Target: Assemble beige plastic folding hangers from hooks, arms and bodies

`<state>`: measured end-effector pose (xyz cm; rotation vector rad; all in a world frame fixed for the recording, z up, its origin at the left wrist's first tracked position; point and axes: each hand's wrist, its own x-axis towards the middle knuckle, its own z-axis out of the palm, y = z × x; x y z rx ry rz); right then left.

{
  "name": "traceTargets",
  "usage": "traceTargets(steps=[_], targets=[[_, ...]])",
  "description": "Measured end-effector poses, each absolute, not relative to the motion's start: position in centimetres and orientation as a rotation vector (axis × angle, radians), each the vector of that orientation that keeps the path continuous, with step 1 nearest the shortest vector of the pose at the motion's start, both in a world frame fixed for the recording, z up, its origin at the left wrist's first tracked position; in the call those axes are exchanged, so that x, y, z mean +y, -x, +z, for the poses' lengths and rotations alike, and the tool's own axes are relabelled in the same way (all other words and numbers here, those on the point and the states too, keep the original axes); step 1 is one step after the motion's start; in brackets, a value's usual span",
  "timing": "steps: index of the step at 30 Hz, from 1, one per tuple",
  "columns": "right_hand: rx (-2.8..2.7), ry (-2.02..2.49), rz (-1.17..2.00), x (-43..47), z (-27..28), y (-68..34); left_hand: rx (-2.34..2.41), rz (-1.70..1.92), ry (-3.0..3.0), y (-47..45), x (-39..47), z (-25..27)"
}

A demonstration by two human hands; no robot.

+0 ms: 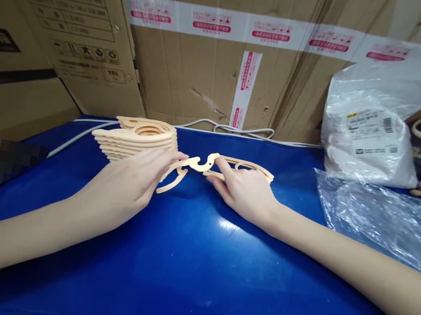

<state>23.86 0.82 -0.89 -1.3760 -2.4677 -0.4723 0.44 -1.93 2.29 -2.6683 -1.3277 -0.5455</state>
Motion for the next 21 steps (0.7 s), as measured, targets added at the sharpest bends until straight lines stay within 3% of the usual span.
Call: traceTargets(steps=[8, 21], targets=[[-2.412, 1.381, -0.371, 0.92, -1.05, -23.94, -1.353, -0.451, 2.696, -0.51, -2.07, 2.29], [-2.472, 0.925, -0.820, 0.29, -1.07, -24.17, -1.434, -0.424, 2.834, -1.37, -2.07, 1.41]])
